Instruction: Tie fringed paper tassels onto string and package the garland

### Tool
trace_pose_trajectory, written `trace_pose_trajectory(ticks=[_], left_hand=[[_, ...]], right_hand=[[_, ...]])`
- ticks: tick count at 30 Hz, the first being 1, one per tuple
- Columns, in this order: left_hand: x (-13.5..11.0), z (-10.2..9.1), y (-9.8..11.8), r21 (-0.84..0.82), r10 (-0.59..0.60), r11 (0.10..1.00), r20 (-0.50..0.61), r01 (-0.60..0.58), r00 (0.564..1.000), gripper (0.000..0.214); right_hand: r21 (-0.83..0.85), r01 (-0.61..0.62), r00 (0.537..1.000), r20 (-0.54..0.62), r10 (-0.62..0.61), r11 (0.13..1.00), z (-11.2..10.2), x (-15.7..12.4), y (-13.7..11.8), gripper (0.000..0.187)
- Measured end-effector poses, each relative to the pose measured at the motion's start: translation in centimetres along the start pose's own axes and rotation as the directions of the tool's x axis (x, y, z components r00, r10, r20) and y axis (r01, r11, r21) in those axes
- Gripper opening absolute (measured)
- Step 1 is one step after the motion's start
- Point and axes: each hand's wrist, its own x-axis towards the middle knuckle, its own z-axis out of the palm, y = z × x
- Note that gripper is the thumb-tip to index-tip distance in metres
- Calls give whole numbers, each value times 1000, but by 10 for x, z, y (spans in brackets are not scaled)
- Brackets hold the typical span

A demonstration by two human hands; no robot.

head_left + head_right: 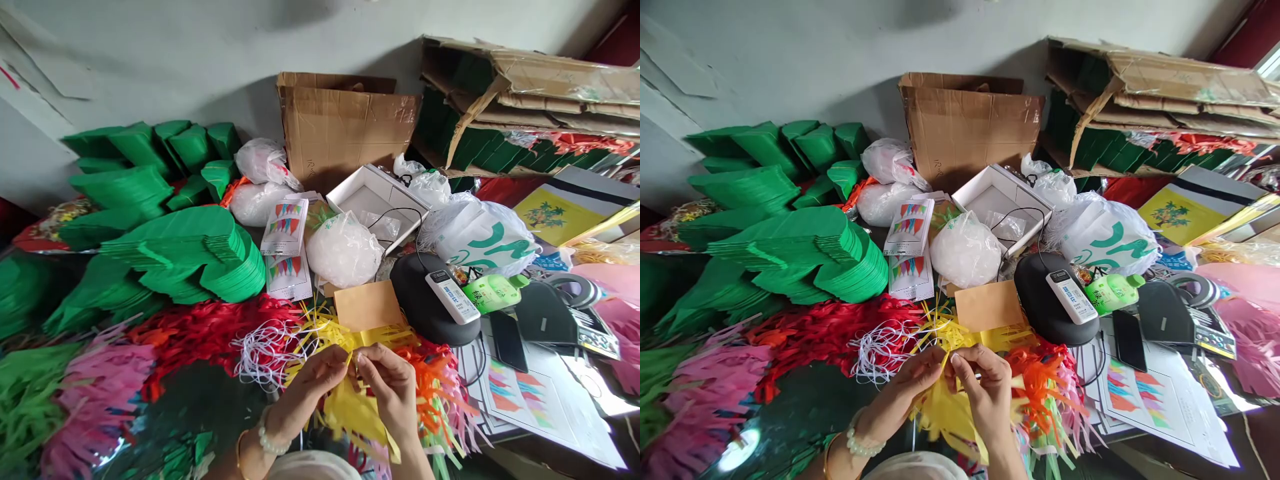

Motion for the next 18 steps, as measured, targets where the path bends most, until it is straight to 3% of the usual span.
trace_pose_trajectory(ticks=[3,6,13,18], left_hand=[[2,1,7,132,99,987,-37,-93,994,27],[4,0,6,204,133,971,-42,-122,990,26],[3,-3,0,235,122,965,-2,-118,993,29],[2,-8,3,484,167,863,-3,-145,986,25]], right_hand=[[-131,30,998,-52,-37,991,1,0,-1,23],[-187,43,998,-31,-50,981,2,0,0,23],[-93,-29,1000,1,29,995,2,0,9,24],[-63,-51,998,18,52,997,0,1,14,21]])
